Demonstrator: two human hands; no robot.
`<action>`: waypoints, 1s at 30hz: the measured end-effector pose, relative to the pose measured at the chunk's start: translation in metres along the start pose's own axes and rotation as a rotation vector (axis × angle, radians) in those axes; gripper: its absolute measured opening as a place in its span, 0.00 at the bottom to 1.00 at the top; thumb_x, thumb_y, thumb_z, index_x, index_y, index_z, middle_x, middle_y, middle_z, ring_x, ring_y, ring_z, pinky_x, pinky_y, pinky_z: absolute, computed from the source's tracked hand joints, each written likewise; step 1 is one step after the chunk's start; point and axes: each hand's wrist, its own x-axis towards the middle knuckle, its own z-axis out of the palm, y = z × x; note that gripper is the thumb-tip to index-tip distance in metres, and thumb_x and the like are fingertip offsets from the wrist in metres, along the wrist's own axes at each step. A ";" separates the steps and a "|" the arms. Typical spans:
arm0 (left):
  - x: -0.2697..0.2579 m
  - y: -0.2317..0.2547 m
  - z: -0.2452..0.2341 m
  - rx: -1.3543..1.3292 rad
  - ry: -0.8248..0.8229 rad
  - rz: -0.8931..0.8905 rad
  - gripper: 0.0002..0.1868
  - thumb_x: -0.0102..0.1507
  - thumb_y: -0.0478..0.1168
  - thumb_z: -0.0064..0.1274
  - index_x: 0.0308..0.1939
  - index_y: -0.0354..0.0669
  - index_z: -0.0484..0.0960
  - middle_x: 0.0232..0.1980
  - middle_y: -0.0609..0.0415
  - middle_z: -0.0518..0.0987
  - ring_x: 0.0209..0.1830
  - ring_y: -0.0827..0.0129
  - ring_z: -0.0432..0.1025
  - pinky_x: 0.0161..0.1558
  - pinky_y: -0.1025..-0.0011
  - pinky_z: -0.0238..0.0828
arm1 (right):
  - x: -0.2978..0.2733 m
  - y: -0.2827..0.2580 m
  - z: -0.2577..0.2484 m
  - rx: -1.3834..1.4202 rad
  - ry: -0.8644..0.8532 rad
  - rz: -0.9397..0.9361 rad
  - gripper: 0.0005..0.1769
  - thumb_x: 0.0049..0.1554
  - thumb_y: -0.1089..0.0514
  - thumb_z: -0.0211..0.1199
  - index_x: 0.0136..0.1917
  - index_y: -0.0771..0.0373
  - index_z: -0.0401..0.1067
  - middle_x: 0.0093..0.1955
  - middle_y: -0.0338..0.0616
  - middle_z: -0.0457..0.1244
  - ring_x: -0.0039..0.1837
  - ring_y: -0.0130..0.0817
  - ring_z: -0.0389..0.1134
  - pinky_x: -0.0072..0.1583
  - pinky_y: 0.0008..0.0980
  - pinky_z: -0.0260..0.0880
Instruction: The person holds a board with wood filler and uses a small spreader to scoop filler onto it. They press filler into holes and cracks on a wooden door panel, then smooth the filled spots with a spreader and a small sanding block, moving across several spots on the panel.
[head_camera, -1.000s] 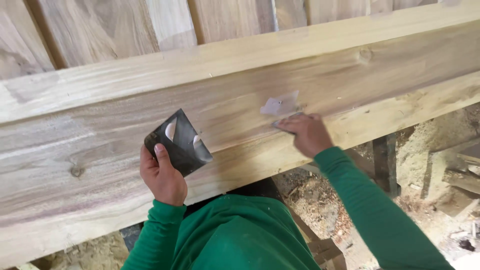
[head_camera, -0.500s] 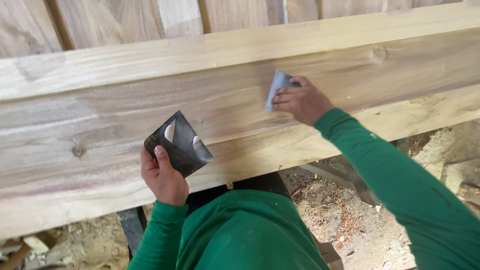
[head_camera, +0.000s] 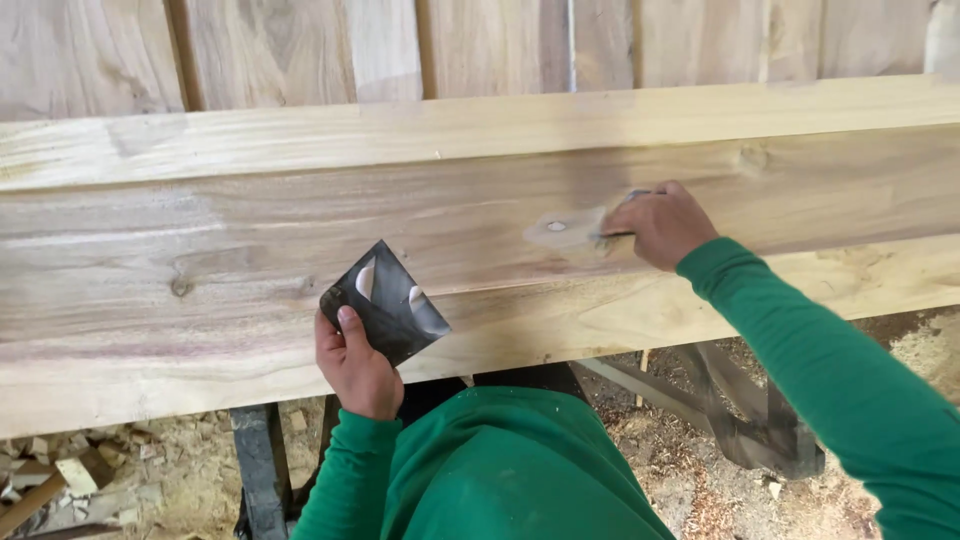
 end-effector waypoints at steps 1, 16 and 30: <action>-0.002 -0.002 0.009 -0.004 -0.008 0.005 0.16 0.76 0.37 0.39 0.65 0.34 0.72 0.59 0.50 0.79 0.55 0.68 0.75 0.58 0.69 0.75 | -0.009 -0.011 0.001 -0.003 0.006 0.008 0.20 0.55 0.65 0.59 0.53 0.42 0.80 0.61 0.24 0.69 0.64 0.22 0.68 0.67 0.41 0.61; -0.072 0.023 0.109 -0.332 -0.197 -0.442 0.15 0.74 0.37 0.38 0.63 0.39 0.73 0.57 0.51 0.80 0.53 0.67 0.76 0.55 0.65 0.75 | -0.092 -0.125 -0.024 0.721 1.193 -0.307 0.18 0.57 0.72 0.61 0.61 0.61 0.71 0.66 0.48 0.64 0.67 0.52 0.67 0.67 0.52 0.68; -0.076 0.040 0.122 -0.142 -0.214 -0.219 0.16 0.76 0.38 0.39 0.65 0.35 0.71 0.60 0.48 0.79 0.56 0.66 0.76 0.58 0.63 0.77 | -0.117 0.042 0.088 2.844 1.113 0.134 0.22 0.61 0.71 0.64 0.66 0.60 0.69 0.59 0.47 0.70 0.59 0.39 0.74 0.63 0.35 0.77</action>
